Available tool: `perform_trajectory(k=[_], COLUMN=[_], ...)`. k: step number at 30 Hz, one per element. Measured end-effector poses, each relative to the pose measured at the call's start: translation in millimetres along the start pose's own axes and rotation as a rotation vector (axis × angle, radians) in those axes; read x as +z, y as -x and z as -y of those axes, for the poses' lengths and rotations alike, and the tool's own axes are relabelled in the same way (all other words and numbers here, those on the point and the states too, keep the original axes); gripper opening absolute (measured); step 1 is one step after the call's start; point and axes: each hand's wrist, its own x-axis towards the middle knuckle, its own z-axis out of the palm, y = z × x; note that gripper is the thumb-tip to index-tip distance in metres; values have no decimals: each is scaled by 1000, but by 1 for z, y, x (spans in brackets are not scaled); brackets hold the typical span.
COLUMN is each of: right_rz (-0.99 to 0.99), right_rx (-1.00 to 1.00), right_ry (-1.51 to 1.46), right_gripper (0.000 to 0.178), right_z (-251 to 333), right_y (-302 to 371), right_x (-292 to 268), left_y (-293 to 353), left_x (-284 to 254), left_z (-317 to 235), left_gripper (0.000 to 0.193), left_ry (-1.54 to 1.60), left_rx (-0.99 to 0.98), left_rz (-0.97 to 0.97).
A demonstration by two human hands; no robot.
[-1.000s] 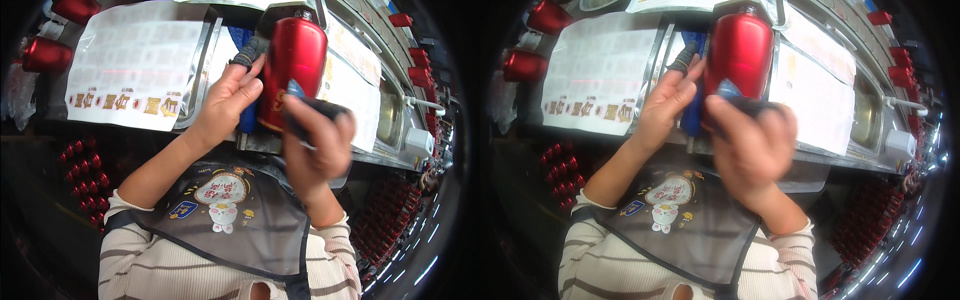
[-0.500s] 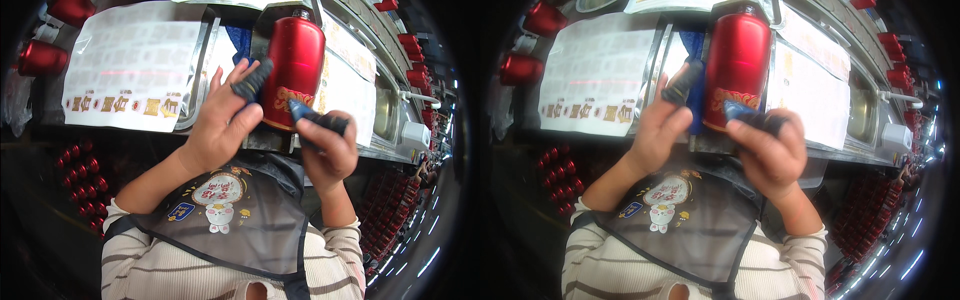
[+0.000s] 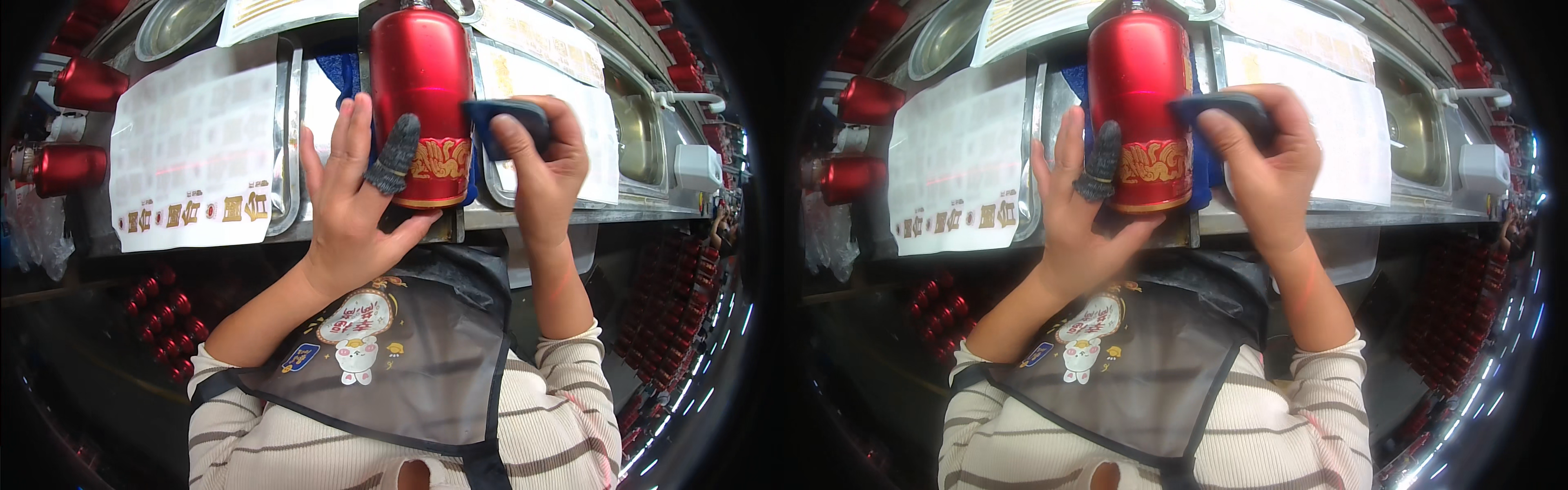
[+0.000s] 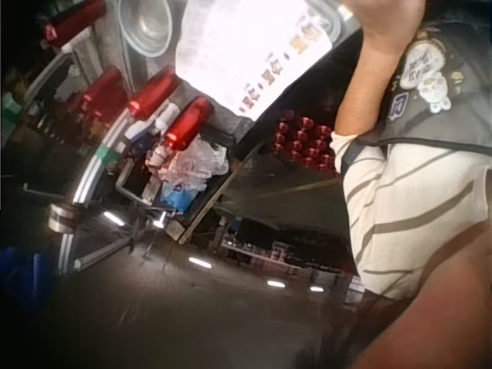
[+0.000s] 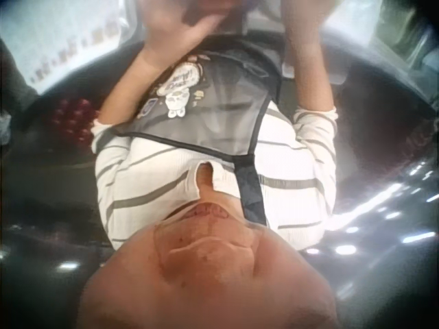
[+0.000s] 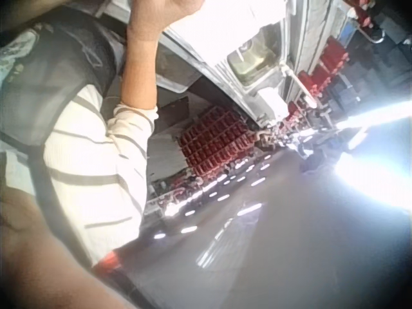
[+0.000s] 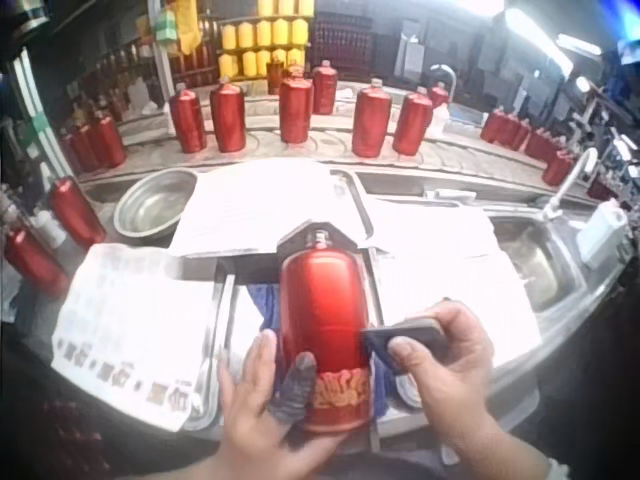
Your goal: The person applies gold labels to red cylindrical bottles one at a time. They pick each bottle, align and press a label onto its surface, smooth it with a cloth, and place the finished bottle aside. The process repeats across multiple bottles.
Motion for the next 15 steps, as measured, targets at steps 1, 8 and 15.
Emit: perform_trajectory(k=[1,8,15], right_rz=[-61,136,175], right_rx=[-238,188,-122], right_ry=[213,-76,45], right_gripper=[20,23,23], right_z=[-9,2,9], right_y=[0,31,39], right_x=[-6,-4,4], left_y=[-4,-10,-3], left_x=[0,3,-11], left_z=[0,3,13], left_gripper=[84,81,78], left_ry=[-29,-109,-49], left_rx=[25,43,-55], left_rz=[-8,-7,201])
